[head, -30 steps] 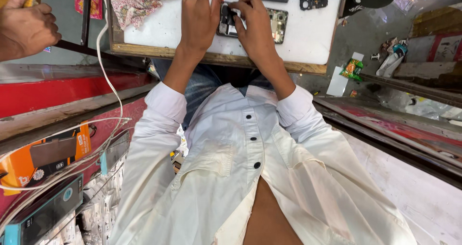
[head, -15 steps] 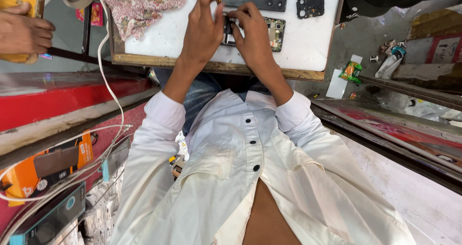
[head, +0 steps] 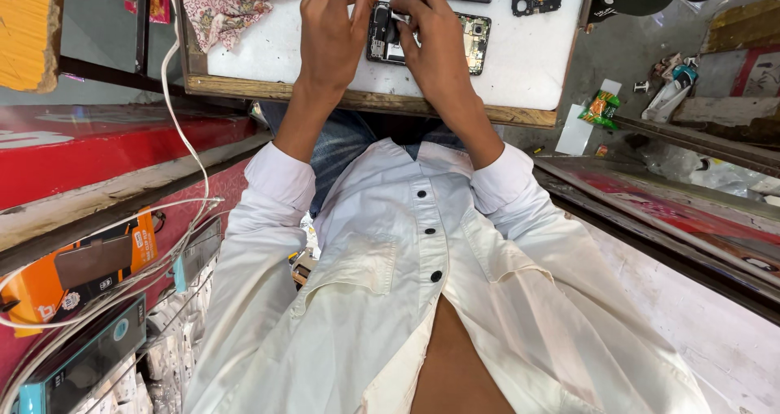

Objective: The person uses a screwdriver to remove screws from a disassembled smartphone on a workbench, then lifts and sets aside the motherboard. The person continues to remove additional screws and components from the phone chassis.

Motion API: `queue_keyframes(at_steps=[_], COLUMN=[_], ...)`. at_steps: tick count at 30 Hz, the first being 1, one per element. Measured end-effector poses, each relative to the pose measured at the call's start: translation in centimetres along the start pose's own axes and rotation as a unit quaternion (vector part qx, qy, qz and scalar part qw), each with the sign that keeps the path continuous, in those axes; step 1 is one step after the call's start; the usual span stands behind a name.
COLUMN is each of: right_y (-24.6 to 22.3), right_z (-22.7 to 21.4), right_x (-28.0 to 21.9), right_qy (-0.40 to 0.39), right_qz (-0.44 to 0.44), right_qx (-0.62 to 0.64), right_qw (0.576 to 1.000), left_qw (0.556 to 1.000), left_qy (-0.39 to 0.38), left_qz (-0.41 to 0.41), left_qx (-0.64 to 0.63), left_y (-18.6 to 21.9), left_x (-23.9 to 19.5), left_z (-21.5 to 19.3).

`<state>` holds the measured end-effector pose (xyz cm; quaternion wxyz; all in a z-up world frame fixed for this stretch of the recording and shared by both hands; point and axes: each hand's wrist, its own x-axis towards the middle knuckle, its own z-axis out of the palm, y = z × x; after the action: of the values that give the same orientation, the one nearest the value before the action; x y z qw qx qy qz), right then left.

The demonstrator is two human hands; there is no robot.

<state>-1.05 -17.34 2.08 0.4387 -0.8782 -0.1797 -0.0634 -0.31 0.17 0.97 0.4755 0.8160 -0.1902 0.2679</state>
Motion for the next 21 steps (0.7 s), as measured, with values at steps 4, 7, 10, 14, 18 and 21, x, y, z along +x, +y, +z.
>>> queue_keyframes(at_steps=[4, 7, 10, 14, 18, 21], right_y=[0.0, 0.0, -0.1, 0.8, 3.1, 5.4], right_z=[-0.2, -0.2, 0.1, 0.1, -0.2, -0.5], right_x=[0.6, 1.0, 1.0, 1.1, 1.0, 1.0], right_qy=[0.003, 0.015, 0.042, 0.073, 0.096, 0.082], right_qz=[-0.005, -0.014, -0.026, -0.031, -0.021, 0.026], right_qx=[0.003, -0.004, -0.009, -0.002, 0.001, -0.026], right_qw=[1.000, 1.000, 0.999, 0.997, 0.995, 0.996], left_qw=[0.999, 0.996, 0.995, 0.993, 0.996, 0.997], left_qy=[0.048, 0.067, 0.086, 0.104, 0.069, 0.060], left_qz=[0.011, 0.001, -0.020, -0.024, -0.044, -0.026], left_qx=[-0.022, -0.050, -0.054, -0.046, -0.040, -0.048], left_y=[0.2, 0.6, 0.9, 0.8, 0.4, 0.1], left_x=[-0.1, -0.4, -1.0, -1.4, -2.7, -3.0], left_z=[0.2, 0.5, 0.5, 0.3, 0.1, 0.1])
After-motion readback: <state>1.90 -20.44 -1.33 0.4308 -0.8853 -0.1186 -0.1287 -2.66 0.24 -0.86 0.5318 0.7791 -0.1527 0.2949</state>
